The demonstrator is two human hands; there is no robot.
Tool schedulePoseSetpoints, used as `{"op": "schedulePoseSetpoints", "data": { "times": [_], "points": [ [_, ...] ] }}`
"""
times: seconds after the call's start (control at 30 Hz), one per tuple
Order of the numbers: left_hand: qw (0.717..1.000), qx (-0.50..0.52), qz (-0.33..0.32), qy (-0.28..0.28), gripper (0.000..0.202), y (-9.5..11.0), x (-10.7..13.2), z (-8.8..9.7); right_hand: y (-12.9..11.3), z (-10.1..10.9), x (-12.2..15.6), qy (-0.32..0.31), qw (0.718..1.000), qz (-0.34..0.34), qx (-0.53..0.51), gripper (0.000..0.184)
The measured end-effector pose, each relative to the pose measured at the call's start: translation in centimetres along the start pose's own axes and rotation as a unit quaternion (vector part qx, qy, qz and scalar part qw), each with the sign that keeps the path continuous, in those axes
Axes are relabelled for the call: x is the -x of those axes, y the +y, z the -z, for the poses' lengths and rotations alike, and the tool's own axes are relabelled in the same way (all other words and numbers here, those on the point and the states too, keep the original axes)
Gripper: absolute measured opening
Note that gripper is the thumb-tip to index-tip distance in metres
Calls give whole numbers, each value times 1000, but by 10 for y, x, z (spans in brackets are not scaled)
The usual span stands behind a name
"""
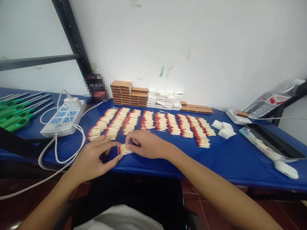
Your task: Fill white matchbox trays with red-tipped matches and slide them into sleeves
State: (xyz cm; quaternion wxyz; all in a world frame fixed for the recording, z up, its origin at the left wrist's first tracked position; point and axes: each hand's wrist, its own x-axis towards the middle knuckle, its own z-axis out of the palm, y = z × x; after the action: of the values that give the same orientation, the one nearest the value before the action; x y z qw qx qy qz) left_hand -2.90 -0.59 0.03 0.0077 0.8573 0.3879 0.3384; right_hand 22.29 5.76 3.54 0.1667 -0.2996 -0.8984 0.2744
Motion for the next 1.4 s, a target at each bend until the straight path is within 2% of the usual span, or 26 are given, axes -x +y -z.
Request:
{"op": "schedulePoseSetpoints", "data": {
  "times": [0.43, 0.6, 0.77, 0.97, 1.17, 1.4],
  "points": [
    [1000, -2, -6, 1, 16, -1, -1, 0, 2, 0, -1, -22, 999, -31, -10, 17],
    [1000, -1, -5, -2, 20, 0, 0, 0, 2, -1, 0, 1, 1000, 4, -14, 10],
    [1000, 10, -2, 23, 34, 0, 2, -1, 0, -1, 1, 10, 997, 74, -28, 16],
    [998, 29, -45, 35, 10, -1, 1, 1, 0, 0, 3, 29, 995, 94, -20, 17],
    [997, 29, -63, 40, 12, -3, 1, 0, 0, 0, 3, 41, 996, 79, -18, 11],
    [996, 39, -76, 35, 8, -5, 1, 0, -1, 0, 2, 20, 999, 35, -13, 9]
  ]
}}
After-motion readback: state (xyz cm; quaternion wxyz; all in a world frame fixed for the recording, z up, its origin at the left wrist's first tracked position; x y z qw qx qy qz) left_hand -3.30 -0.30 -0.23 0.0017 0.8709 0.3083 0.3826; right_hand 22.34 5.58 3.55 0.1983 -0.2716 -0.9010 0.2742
